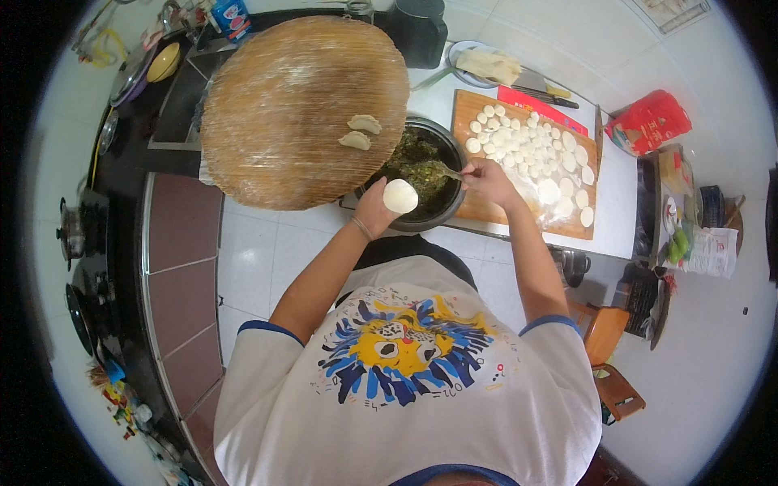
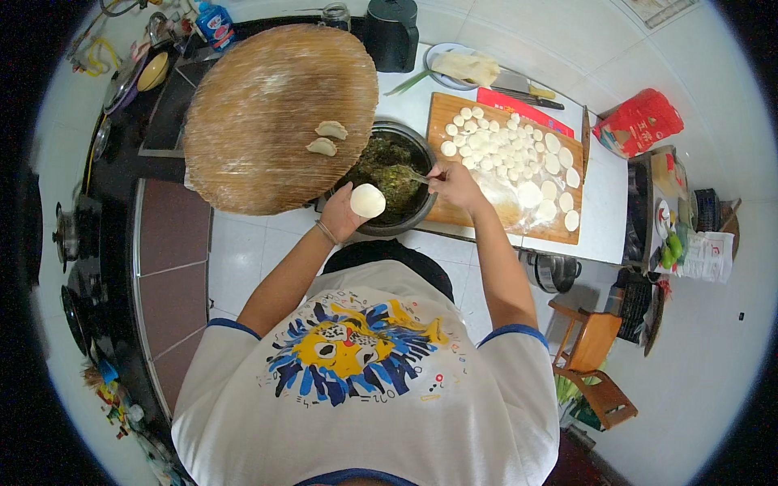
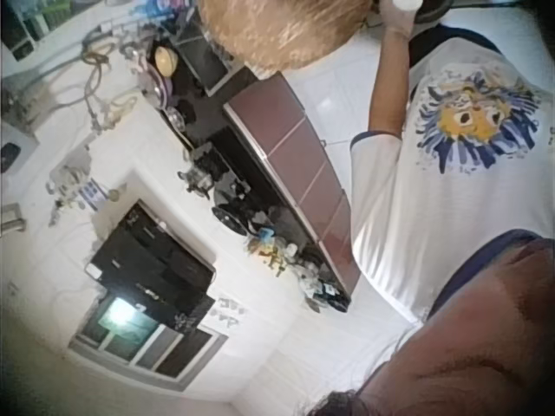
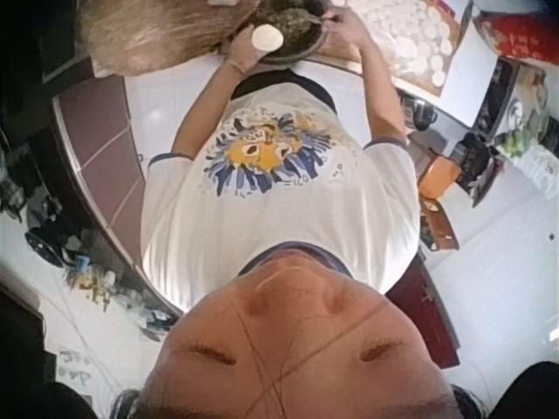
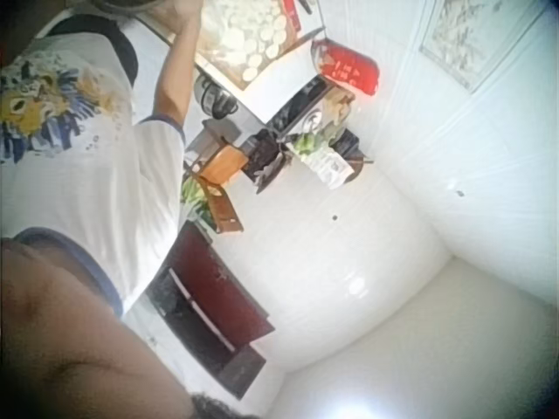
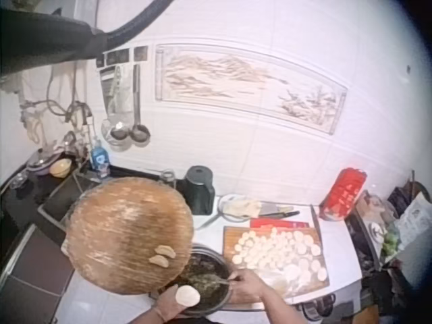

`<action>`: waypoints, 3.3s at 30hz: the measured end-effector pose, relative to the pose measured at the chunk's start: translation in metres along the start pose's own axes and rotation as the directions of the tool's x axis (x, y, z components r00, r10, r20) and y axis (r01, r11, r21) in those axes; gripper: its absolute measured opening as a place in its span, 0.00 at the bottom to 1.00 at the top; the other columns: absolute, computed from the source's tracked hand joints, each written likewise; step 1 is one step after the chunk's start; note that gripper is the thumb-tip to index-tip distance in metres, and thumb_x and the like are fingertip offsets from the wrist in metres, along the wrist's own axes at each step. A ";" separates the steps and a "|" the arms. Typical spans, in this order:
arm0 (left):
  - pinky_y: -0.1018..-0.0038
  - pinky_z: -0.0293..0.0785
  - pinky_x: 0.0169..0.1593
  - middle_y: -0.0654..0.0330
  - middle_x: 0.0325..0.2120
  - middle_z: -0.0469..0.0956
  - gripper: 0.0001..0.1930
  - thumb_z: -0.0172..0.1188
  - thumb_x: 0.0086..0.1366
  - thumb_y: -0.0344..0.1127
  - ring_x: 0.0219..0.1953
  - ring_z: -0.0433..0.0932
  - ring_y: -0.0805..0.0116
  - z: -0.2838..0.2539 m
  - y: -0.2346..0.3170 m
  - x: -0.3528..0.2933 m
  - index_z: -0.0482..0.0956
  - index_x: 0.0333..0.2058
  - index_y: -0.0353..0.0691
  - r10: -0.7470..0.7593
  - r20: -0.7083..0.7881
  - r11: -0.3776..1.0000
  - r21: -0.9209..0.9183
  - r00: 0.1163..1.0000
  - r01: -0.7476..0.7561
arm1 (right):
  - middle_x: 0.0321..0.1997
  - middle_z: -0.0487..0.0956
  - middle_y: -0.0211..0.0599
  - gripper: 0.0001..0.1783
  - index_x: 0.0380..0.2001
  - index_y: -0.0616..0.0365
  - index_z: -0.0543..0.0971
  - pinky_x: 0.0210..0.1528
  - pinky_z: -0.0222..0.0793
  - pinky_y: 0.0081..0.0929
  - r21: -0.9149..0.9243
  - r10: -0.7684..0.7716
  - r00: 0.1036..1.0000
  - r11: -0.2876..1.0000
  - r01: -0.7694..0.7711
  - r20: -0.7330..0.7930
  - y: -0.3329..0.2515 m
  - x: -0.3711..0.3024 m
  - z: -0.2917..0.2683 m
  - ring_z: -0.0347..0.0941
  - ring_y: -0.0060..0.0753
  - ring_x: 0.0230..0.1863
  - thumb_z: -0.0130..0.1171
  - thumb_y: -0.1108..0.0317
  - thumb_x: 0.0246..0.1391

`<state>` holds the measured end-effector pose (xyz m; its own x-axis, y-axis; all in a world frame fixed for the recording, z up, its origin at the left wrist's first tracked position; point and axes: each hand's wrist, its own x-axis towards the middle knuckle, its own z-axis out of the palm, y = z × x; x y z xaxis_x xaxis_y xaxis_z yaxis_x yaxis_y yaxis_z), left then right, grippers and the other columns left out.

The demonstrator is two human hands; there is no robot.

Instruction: The person scoops green filling onto small circular dough wrappers and folds them into crescent shapes. The finished dumplings are placed on a large woven bamboo tray.

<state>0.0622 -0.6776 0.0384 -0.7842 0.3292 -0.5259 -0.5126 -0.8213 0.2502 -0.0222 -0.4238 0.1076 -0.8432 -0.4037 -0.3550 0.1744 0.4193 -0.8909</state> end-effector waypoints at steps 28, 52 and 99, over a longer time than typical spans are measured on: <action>0.56 0.59 0.57 0.53 0.52 0.66 0.22 0.37 0.68 0.47 0.55 0.64 0.56 0.071 -0.002 -0.005 0.63 0.52 0.37 -0.041 0.044 0.998 -0.043 0.998 0.043 | 0.28 0.71 0.27 0.11 0.30 0.61 0.74 0.28 0.60 0.15 0.119 -0.366 0.908 0.912 0.393 -0.203 0.028 -0.054 0.024 0.64 0.16 0.28 0.53 0.84 0.41; 0.55 0.58 0.60 0.49 0.55 0.63 0.31 0.31 0.68 0.54 0.57 0.63 0.55 0.067 0.012 -0.011 0.58 0.56 0.31 -0.192 0.258 0.979 -0.012 0.947 0.201 | 0.28 0.75 0.38 0.11 0.26 0.60 0.75 0.36 0.67 0.26 -0.426 -0.531 0.846 0.776 0.465 -0.044 -0.028 -0.056 0.022 0.73 0.38 0.32 0.56 0.79 0.33; 0.55 0.68 0.53 0.48 0.46 0.68 0.17 0.39 0.69 0.40 0.50 0.69 0.56 0.031 0.015 0.010 0.62 0.49 0.32 -0.117 0.095 0.991 -0.053 0.989 0.122 | 0.27 0.76 0.38 0.08 0.29 0.54 0.73 0.30 0.69 0.31 -0.424 -0.179 0.931 0.905 0.028 -0.319 0.036 -0.023 0.045 0.75 0.37 0.30 0.58 0.73 0.42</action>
<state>0.0353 -0.6723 0.0620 -0.7487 0.4656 -0.4719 -0.5852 -0.7986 0.1407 0.0265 -0.4359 0.0707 -0.9782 -0.1914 -0.0810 -0.0818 0.7129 -0.6965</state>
